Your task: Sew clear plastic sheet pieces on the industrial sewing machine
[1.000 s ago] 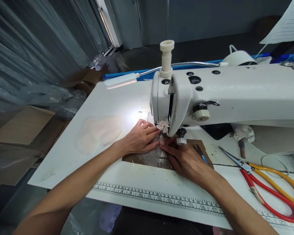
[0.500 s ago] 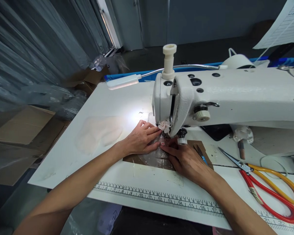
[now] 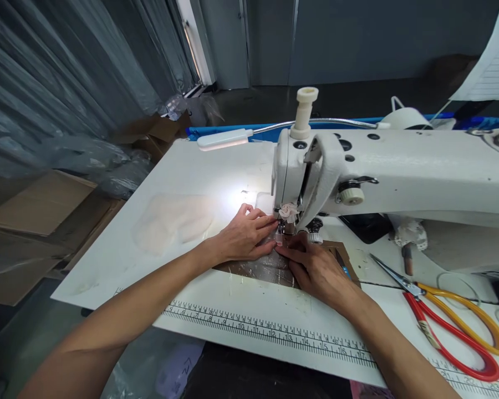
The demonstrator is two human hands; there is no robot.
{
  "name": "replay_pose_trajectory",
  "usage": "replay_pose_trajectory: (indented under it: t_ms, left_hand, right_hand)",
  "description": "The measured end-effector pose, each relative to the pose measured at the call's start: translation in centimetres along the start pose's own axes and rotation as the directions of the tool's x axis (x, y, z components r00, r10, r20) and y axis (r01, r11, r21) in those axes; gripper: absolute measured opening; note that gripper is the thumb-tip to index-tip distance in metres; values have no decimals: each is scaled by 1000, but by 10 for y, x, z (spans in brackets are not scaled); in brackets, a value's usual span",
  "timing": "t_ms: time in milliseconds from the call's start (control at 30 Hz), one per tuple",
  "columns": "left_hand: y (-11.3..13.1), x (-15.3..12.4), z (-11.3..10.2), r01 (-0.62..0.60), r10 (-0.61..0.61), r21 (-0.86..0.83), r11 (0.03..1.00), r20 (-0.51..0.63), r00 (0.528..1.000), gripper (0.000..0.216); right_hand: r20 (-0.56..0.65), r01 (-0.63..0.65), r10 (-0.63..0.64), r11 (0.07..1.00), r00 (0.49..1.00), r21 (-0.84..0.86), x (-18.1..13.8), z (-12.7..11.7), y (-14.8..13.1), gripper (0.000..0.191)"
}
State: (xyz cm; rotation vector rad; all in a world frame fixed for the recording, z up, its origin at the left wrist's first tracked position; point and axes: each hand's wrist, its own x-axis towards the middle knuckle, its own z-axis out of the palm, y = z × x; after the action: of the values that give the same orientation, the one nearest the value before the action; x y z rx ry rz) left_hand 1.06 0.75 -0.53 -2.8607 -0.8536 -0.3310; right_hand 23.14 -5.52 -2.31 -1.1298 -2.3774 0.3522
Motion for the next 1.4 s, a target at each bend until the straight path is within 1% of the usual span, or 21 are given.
replay_pose_trajectory:
  t_ms: [133,300,433,567,667,767,833,900,933,1000,1067,1100,1233,1400]
  left_hand:
    - [0,0,0,6,-6,-6,1000,-4,1000,46]
    - [0,-1,1,21,-22,-25,999,-36,999,45]
    - [1,-1,2,-11,8,-52,999,-56,998,41]
    - [-1,-2,0,-43,40,-67,997,-50,998,39]
    - [-4,-3,-6,-43,42,-41,998,-27,999,38]
    - [-7,-3,-14,0,-1,27,1000,5,1000,45]
    - [-8,0,-16,55,-53,83,995,-26,998,48]
    - [-10,5,-16,82,-76,108,991,-61,995,42]
    - [-11,8,-15,69,-63,102,992,-58,996,37]
    - [-15,13,-12,0,0,54,999,-13,1000,30]
    - [-20,16,-8,-63,63,-14,998,43,997,28]
    - [-23,16,-6,-74,77,-44,996,64,995,30]
    - [-29,13,-2,-23,34,-110,994,96,995,37]
    - [-26,10,-1,36,-21,-128,991,121,992,41]
  right_hand:
    - [14,-19,19,1000,1000,22,-1,1,0,36]
    - [28,-53,52,998,998,29,-4,5,5,35]
    - [33,-55,54,998,998,25,-4,6,7,35]
    - [5,-41,40,999,999,18,-2,5,0,35]
    - [-24,-16,15,999,1000,-29,0,5,-8,36]
    - [-20,26,-28,998,999,-66,1,5,-13,35]
    - [-11,55,-56,996,998,-64,1,6,-15,35]
    - [-9,74,-75,995,997,-60,1,6,-15,35]
    - [-14,80,-80,995,997,-58,0,7,-14,35]
    - [-29,86,-88,995,996,-49,0,6,-13,34]
    - [-28,92,-93,995,995,-38,-1,6,-11,33]
    - [-22,93,-93,995,995,-35,-2,6,-10,34]
    - [3,90,-90,995,996,-42,-3,6,-8,36]
    - [6,86,-86,996,996,-34,-4,6,-8,38]
